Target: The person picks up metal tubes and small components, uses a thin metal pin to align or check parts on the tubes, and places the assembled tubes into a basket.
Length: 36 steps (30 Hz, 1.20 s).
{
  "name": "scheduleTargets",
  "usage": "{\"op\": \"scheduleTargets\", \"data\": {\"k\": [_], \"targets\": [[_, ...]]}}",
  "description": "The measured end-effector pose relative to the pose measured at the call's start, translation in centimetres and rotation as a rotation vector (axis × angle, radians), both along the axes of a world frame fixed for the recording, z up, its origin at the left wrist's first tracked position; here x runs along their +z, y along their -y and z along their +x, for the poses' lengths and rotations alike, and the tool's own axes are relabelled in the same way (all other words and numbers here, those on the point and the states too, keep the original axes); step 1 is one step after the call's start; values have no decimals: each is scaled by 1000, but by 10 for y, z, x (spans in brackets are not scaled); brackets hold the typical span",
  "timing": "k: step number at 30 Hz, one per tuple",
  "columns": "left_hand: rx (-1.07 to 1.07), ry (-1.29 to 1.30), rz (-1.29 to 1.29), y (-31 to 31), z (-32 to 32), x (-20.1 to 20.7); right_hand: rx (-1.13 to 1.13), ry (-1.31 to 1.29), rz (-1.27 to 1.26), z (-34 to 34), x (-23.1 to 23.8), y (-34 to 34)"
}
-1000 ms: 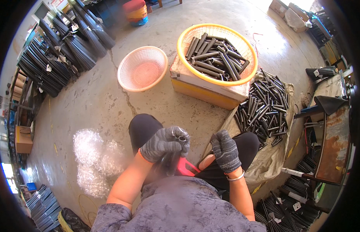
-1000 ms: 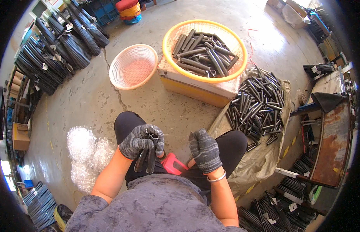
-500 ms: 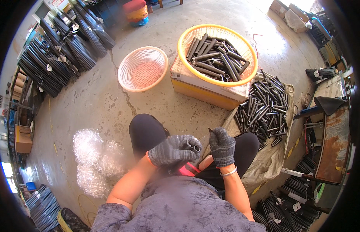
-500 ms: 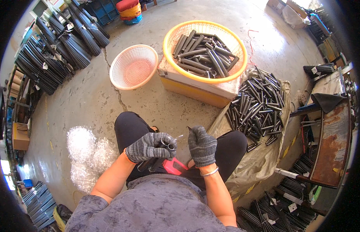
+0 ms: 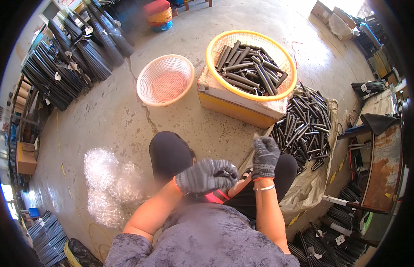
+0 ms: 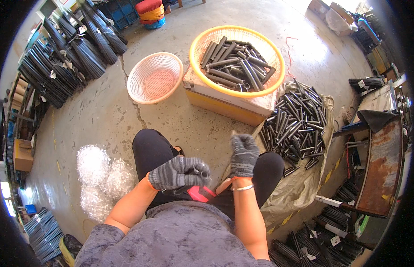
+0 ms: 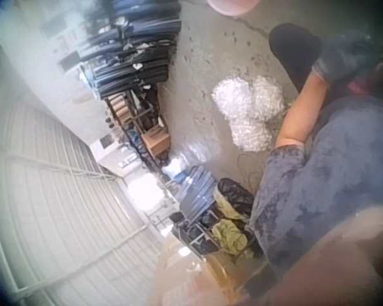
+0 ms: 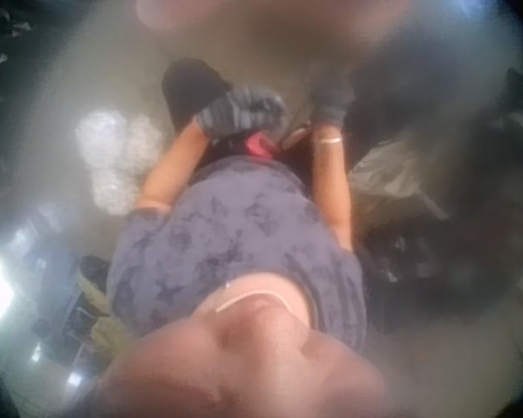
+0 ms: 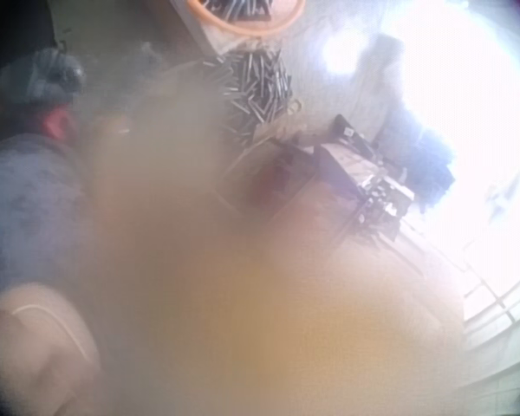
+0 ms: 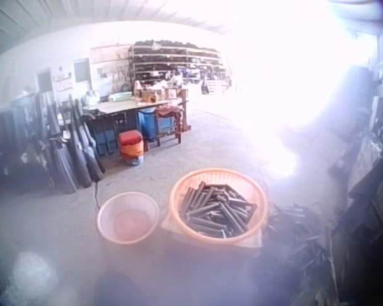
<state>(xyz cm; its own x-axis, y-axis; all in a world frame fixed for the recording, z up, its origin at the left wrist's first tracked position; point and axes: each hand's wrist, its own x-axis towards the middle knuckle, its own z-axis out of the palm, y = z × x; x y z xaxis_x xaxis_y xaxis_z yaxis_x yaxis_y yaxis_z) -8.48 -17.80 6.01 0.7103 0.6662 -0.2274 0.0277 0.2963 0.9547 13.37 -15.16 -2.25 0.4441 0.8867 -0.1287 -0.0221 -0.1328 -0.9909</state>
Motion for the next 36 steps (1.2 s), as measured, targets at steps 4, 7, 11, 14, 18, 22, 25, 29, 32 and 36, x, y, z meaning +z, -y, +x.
{"op": "scheduleTargets", "data": {"k": [4,7,11,14,18,22,25,29,32,36], "targets": [[73,93,-42,5,-14,11,26,173,-12,54,-26,-4],[182,-109,8,1,-14,13,424,419,258,53,-3,6],[227,-251,225,-1,-4,11,681,-19,227,14,63,29],[189,-362,413,-3,2,13,796,135,301,-3,85,38],[171,-383,584,-3,5,4,727,435,348,-16,90,35],[183,-273,318,-1,1,8,533,291,275,-8,75,33],[223,-129,34,3,-5,12,488,243,204,3,63,31],[233,99,-200,2,-10,14,453,298,214,-2,63,35],[198,170,-222,1,-13,7,400,238,187,-5,55,37],[161,144,-148,1,-17,5,322,152,165,0,52,34]]}}
